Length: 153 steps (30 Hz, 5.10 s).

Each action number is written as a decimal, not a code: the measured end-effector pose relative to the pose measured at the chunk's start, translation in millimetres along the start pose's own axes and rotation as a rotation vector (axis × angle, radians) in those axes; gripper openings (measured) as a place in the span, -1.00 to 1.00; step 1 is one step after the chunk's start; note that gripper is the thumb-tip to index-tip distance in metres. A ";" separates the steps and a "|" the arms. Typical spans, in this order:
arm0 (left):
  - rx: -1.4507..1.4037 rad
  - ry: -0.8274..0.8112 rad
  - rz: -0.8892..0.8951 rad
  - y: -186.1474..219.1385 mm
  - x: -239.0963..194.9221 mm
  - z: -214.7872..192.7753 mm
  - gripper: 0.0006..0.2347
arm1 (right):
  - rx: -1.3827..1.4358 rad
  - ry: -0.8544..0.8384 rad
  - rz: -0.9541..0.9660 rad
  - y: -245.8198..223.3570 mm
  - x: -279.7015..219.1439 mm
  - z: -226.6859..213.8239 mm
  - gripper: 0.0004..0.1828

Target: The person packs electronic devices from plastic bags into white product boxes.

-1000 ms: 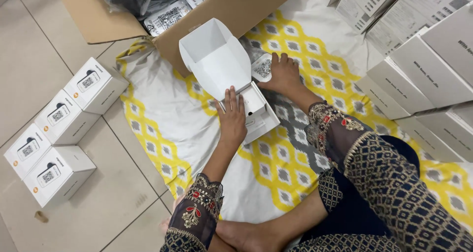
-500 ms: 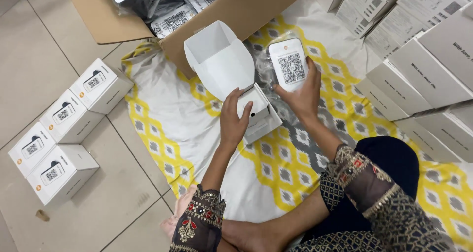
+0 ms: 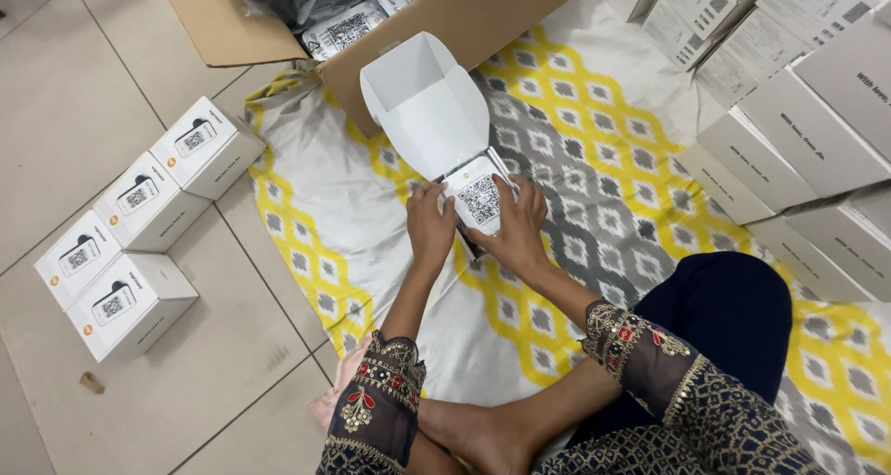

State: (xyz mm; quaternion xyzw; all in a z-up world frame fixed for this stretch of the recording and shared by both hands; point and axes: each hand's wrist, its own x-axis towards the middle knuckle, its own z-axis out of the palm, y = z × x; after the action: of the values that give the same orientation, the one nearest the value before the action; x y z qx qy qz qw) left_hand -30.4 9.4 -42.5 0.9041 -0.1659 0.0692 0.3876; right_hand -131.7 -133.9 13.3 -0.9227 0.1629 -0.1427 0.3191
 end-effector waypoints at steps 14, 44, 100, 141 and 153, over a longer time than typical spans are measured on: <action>-0.443 -0.070 -0.111 52.7 20.6 -25.3 -0.82 | 0.273 -0.163 -0.044 47.4 59.5 -27.6 -0.24; -0.388 0.014 -0.145 124.4 48.1 -83.5 -0.82 | 1.238 -0.397 0.272 -12.9 105.2 -62.8 -0.80; -0.389 -0.168 -0.351 -10.6 38.1 6.1 -0.67 | 0.240 -0.387 0.069 35.9 99.2 -3.5 -0.41; 0.368 0.110 0.218 28.8 -9.8 3.4 -0.70 | -0.330 -0.215 -0.615 35.3 40.0 2.6 0.00; -0.428 0.283 -0.381 -12.0 15.8 2.0 -0.71 | 0.132 -0.306 -0.295 31.2 65.9 -15.1 -0.06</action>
State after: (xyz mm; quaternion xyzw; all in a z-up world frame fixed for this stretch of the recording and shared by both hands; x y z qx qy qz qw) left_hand -11.4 11.7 -48.0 0.7982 0.0509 0.0840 0.5943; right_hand -84.0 -191.1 15.4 -0.9245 -0.0337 -0.0565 0.3755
